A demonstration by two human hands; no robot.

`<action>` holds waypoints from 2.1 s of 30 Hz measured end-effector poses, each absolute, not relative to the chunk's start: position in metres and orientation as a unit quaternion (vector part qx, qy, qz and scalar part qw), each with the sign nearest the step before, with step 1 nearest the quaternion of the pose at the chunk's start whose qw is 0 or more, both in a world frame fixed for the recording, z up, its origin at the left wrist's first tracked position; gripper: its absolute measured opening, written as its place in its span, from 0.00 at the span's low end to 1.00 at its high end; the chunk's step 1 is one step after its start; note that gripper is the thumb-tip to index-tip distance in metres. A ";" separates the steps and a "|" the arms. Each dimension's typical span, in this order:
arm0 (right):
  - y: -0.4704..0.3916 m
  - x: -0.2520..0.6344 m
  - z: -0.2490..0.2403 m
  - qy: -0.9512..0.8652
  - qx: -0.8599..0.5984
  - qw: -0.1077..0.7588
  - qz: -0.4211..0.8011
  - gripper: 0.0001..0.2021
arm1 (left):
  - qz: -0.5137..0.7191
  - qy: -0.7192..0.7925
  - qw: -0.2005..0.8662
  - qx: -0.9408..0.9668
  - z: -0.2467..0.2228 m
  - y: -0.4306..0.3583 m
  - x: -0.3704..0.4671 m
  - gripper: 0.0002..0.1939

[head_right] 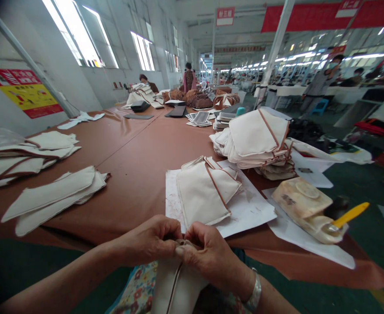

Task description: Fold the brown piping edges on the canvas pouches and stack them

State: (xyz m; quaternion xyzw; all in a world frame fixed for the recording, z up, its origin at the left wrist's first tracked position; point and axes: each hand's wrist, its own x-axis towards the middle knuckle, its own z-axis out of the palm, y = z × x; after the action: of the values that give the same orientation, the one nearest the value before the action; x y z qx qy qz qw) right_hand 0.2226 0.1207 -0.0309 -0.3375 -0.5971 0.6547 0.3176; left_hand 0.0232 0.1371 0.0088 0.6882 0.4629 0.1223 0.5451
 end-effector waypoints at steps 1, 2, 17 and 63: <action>0.121 0.223 -0.031 -0.602 -0.345 0.310 0.650 0.16 | 0.121 0.464 0.545 0.687 0.008 0.137 0.023 0.09; 0.121 0.223 -0.032 -0.601 -0.353 0.305 0.649 0.15 | 0.121 0.465 0.549 0.684 0.007 0.138 0.023 0.08; 0.113 0.217 -0.044 -0.617 -0.451 0.339 0.549 0.06 | 0.101 0.478 0.549 0.678 0.001 0.137 0.024 0.15; 0.119 0.247 -0.028 -0.679 -0.291 0.286 0.611 0.20 | 0.165 0.385 0.574 0.704 0.011 0.123 0.030 0.22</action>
State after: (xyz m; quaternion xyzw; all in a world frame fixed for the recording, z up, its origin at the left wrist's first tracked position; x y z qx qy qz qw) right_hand 0.2466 0.1193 -0.0279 -0.2910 -0.6785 0.6109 0.2859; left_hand 0.0303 0.1231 0.0113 0.7038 0.3848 0.1646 0.5740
